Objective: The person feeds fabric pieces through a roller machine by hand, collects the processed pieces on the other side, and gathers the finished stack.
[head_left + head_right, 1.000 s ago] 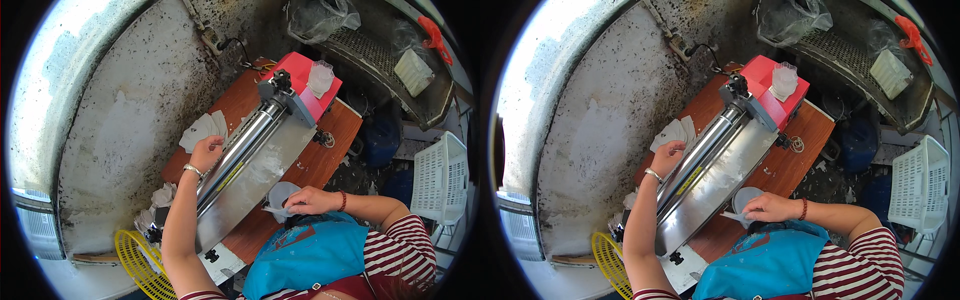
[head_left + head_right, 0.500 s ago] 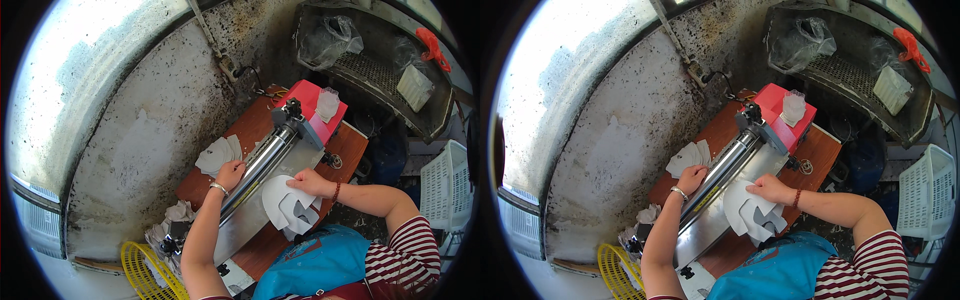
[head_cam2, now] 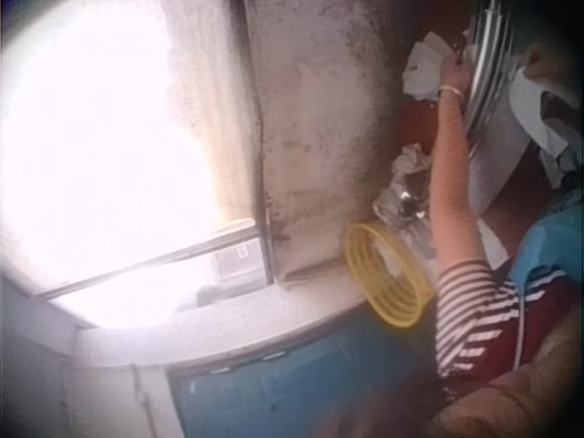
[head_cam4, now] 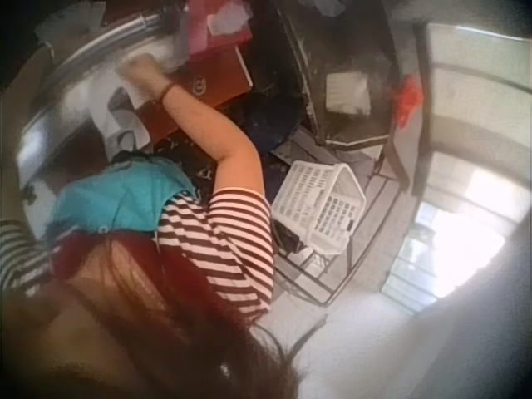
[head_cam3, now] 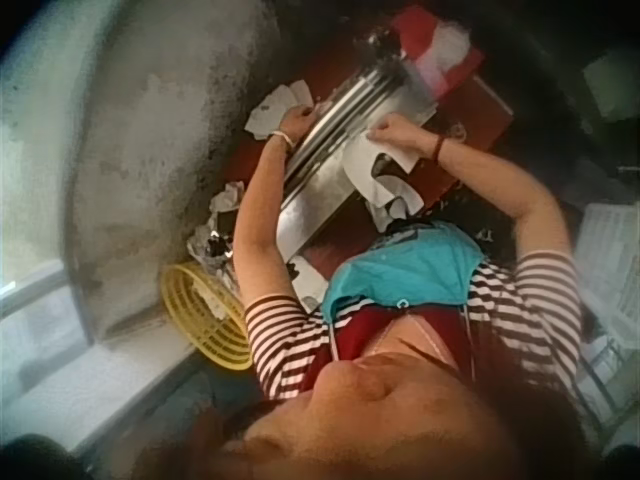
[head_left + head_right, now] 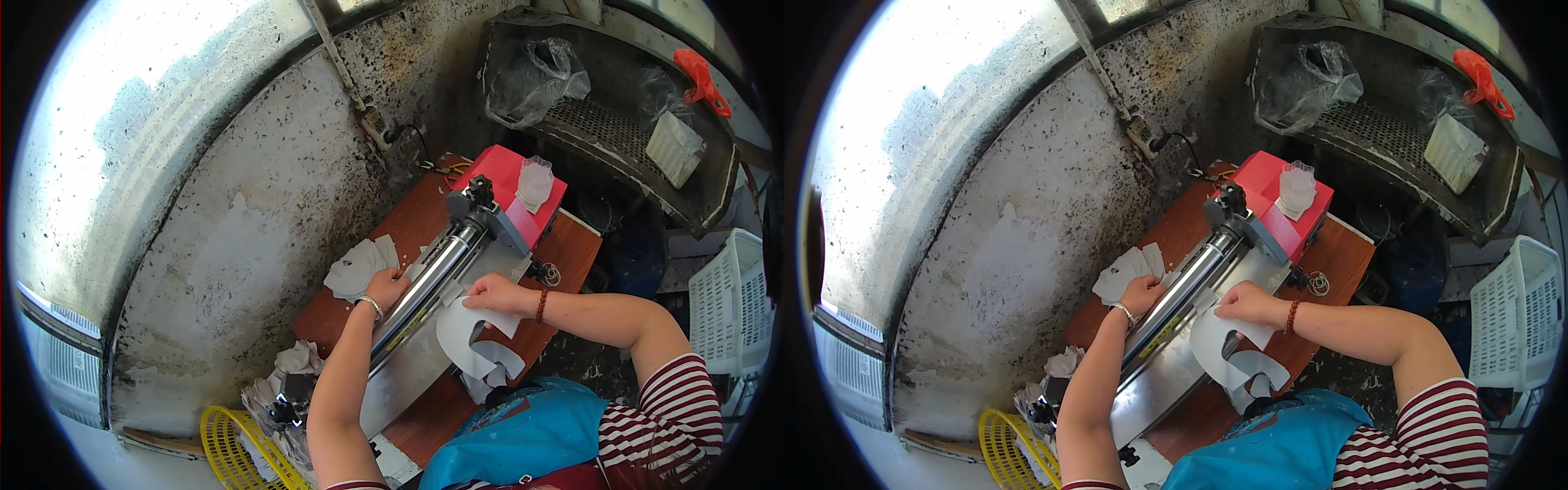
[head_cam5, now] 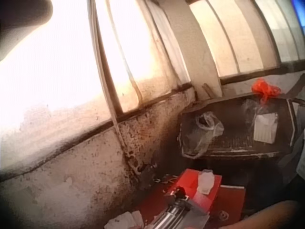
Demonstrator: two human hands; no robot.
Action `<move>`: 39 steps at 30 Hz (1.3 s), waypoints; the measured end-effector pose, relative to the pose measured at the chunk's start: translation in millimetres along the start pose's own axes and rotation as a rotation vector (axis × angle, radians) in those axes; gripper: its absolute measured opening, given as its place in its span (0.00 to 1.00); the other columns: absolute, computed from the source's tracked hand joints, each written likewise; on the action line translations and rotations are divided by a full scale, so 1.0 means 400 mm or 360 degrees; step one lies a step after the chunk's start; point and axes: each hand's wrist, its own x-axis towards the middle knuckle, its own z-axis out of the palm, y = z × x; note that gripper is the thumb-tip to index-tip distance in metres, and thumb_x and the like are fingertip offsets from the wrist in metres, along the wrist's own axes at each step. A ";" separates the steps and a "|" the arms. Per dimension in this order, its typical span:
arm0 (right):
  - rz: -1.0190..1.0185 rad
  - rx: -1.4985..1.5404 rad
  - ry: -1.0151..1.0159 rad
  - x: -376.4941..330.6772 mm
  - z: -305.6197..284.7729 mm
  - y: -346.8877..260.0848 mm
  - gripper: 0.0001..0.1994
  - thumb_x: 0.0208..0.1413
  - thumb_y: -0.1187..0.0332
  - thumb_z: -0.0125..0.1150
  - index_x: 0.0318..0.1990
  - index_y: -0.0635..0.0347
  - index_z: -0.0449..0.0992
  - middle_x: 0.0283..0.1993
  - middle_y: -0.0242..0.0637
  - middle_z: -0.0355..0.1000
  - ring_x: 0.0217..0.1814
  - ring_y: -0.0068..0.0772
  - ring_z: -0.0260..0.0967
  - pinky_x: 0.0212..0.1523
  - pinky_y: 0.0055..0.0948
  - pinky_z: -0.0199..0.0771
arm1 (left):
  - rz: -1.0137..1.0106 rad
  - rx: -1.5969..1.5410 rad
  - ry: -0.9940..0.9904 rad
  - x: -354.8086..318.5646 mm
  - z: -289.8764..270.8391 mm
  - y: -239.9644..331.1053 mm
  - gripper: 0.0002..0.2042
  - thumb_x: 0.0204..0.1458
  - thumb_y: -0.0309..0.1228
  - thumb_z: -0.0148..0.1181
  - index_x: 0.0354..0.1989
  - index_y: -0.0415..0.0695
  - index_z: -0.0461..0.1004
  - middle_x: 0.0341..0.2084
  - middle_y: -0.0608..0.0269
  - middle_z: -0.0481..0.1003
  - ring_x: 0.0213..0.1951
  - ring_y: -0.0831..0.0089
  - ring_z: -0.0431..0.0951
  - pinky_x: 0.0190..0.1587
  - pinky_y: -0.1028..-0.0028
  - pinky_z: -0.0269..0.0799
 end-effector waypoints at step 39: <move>-0.0148 -0.0220 0.0190 0.077 0.030 0.011 0.15 0.50 0.62 0.55 0.27 0.70 0.74 0.26 0.42 0.72 0.23 0.28 0.69 0.24 0.29 0.70 | 0.0199 0.0559 0.0025 -0.005 -0.015 0.012 0.14 0.43 0.27 0.46 0.37 0.48 0.77 0.35 0.50 0.73 0.39 0.54 0.73 0.44 0.64 0.67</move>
